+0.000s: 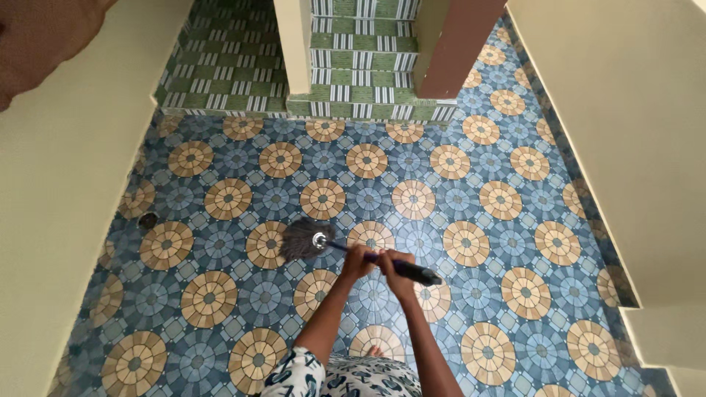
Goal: The person mops a tiled floor using a blue-handled mop. They move the mop back and forth across the patterned tiles in a hallway area, covering the space near a staircase and along the walls.
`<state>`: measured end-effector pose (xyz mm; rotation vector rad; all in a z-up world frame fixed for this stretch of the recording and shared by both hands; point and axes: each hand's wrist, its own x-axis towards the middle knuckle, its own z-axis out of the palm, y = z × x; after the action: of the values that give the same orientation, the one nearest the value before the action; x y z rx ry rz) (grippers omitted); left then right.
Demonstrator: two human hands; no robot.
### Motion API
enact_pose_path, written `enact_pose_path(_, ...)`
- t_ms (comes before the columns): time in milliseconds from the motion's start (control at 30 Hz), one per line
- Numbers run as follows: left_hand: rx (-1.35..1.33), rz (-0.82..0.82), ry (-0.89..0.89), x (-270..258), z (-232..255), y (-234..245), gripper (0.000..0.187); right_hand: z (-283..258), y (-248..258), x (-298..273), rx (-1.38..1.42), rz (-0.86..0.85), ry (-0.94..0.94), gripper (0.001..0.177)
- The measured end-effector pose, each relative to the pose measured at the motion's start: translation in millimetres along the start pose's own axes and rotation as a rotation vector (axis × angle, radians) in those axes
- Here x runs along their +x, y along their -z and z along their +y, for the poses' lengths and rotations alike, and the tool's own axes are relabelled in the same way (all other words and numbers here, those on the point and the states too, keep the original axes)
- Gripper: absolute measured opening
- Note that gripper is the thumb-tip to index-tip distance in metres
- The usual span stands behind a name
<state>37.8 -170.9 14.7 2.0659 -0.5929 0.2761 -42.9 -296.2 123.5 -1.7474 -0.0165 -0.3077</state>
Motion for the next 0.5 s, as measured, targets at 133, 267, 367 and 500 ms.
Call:
enact_pose_path(133,-0.065,-0.203,-0.038,15.0,36.5,-55.9,0.021,13.7,65.0,5.4,0.454,0.330,-0.064,0.032)
enact_pose_path(267,0.046,-0.441,0.192,8.2,50.4,-75.0,0.025,30.1,97.6,-1.6,0.528,0.380,-0.074,0.042)
enact_pose_path(367,0.082,-0.516,0.295,-9.7,40.5,-58.9,0.023,46.0,83.7,-12.6,0.540,0.399,-0.084,0.044)
enact_pose_path(500,0.151,-0.464,0.395,-38.3,5.0,-4.5,0.021,74.1,22.2,-10.9,0.603,0.316,-0.259,0.034)
